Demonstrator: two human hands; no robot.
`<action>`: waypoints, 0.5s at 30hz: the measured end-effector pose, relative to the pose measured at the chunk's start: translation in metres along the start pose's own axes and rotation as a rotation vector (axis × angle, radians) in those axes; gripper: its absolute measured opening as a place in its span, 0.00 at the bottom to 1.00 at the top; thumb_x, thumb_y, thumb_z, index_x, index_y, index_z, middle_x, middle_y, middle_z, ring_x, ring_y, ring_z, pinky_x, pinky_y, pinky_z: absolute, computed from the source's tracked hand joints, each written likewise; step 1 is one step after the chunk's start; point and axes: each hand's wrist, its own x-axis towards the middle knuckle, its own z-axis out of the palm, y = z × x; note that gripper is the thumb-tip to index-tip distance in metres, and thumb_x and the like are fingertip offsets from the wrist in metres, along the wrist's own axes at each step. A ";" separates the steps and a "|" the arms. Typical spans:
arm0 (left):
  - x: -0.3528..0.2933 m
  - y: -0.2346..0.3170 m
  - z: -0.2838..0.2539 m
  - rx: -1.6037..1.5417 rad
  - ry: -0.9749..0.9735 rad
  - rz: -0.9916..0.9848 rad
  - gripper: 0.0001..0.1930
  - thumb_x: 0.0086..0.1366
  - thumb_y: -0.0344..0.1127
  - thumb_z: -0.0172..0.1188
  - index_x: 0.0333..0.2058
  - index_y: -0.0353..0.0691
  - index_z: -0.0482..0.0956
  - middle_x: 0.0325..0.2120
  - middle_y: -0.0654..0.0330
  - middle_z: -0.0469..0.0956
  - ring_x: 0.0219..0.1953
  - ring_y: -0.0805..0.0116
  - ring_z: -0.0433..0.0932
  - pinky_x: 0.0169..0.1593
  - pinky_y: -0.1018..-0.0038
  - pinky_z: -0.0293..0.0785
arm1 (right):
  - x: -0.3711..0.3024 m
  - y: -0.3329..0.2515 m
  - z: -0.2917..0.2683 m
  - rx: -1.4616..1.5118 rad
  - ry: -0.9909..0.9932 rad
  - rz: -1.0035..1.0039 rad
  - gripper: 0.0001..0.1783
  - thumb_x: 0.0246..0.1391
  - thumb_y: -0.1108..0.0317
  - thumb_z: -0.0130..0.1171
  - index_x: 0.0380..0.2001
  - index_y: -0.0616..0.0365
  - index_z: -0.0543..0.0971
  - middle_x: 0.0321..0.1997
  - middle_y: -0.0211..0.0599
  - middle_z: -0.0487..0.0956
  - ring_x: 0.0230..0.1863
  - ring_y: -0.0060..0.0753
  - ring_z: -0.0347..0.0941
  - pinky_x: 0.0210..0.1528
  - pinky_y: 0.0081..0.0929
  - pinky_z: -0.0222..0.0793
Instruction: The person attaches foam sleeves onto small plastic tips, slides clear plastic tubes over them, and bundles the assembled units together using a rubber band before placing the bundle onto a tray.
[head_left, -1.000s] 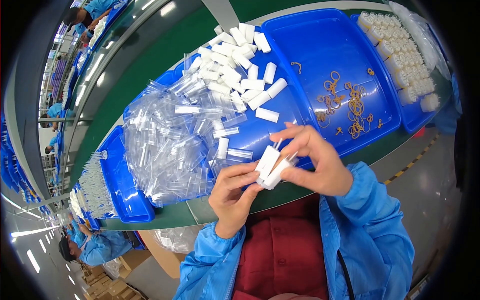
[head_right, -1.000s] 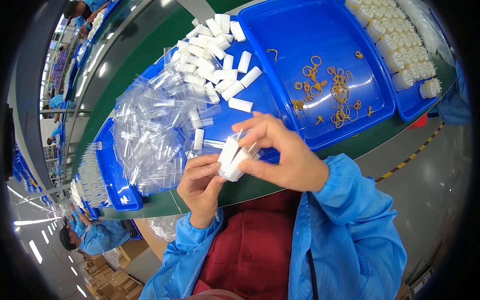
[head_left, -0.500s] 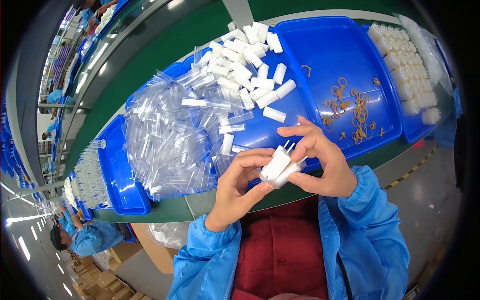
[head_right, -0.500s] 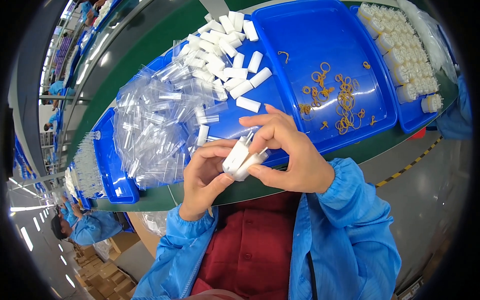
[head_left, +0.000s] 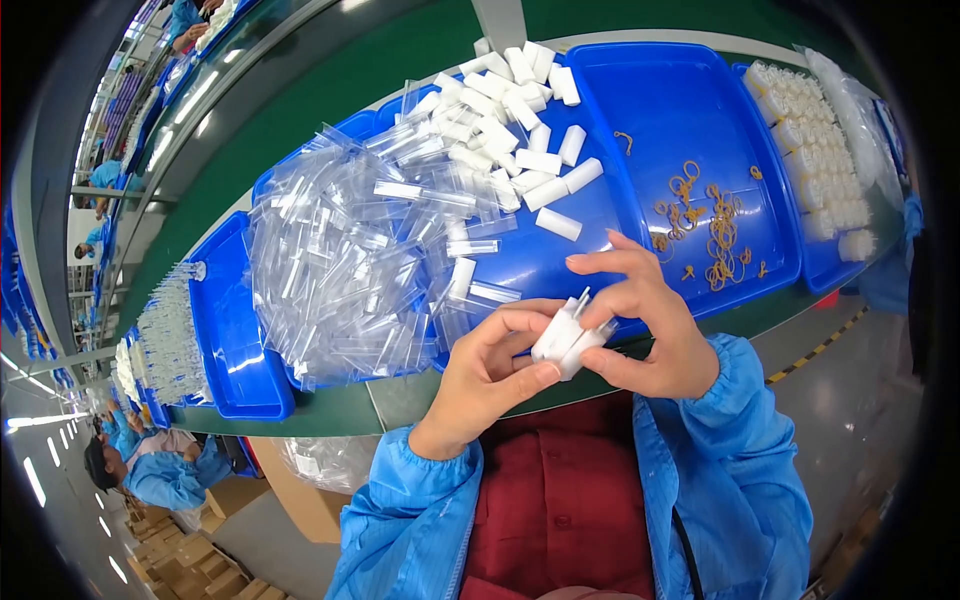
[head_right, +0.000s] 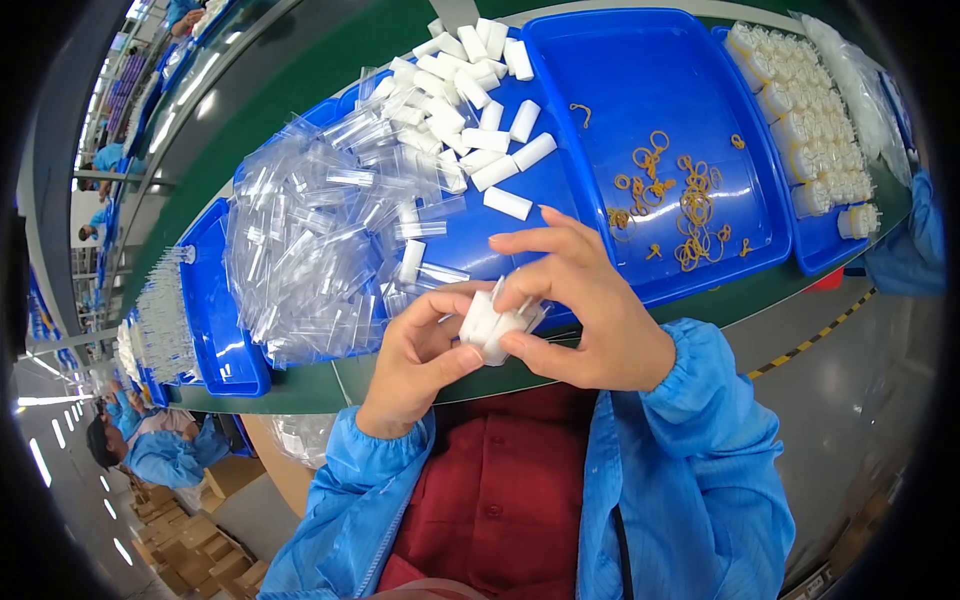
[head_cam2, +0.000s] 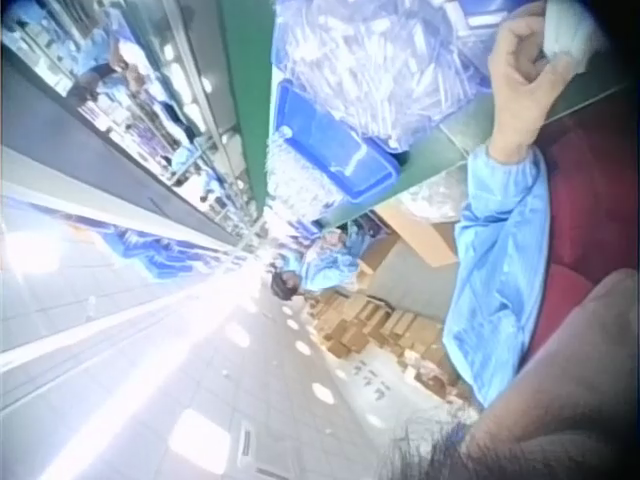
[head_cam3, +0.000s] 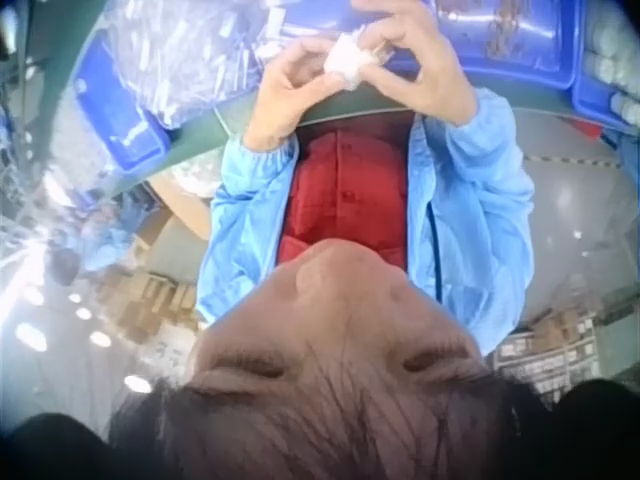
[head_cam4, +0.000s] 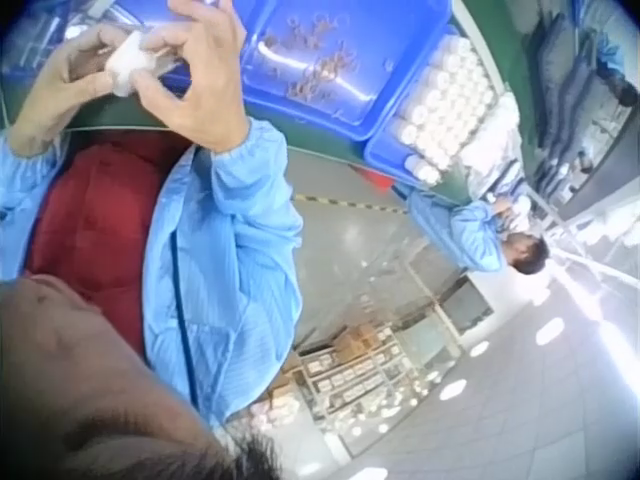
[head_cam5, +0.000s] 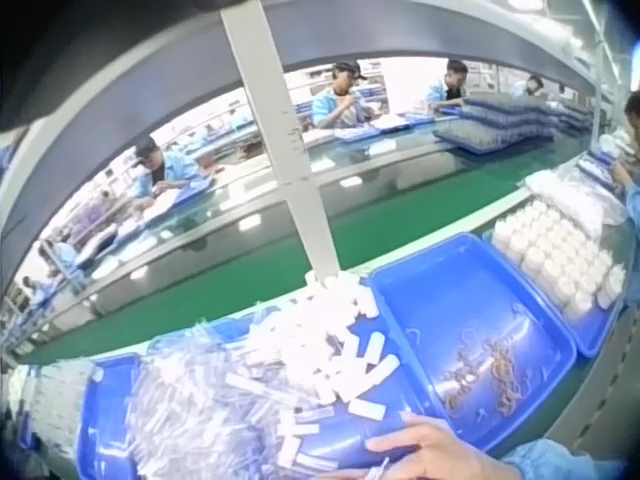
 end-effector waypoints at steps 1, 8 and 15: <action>-0.003 -0.001 0.000 -0.006 0.006 0.008 0.17 0.64 0.24 0.63 0.51 0.34 0.72 0.60 0.51 0.66 0.59 0.61 0.72 0.60 0.65 0.74 | 0.001 -0.001 -0.003 -0.002 -0.010 -0.004 0.13 0.49 0.72 0.65 0.39 0.52 0.75 0.52 0.45 0.80 0.65 0.42 0.67 0.75 0.55 0.39; -0.034 -0.019 -0.008 0.348 0.201 0.301 0.17 0.60 0.18 0.64 0.48 0.31 0.75 0.60 0.50 0.64 0.59 0.61 0.72 0.61 0.66 0.76 | 0.038 0.014 -0.001 -0.162 0.092 0.033 0.05 0.55 0.74 0.62 0.36 0.57 0.78 0.42 0.35 0.81 0.47 0.43 0.76 0.51 0.36 0.67; -0.045 -0.022 -0.011 0.116 0.199 0.353 0.19 0.61 0.17 0.62 0.51 0.29 0.72 0.62 0.47 0.61 0.62 0.57 0.69 0.62 0.61 0.74 | 0.081 0.053 0.057 -0.559 -0.027 -0.222 0.14 0.49 0.73 0.65 0.41 0.58 0.79 0.36 0.37 0.79 0.41 0.41 0.76 0.40 0.34 0.72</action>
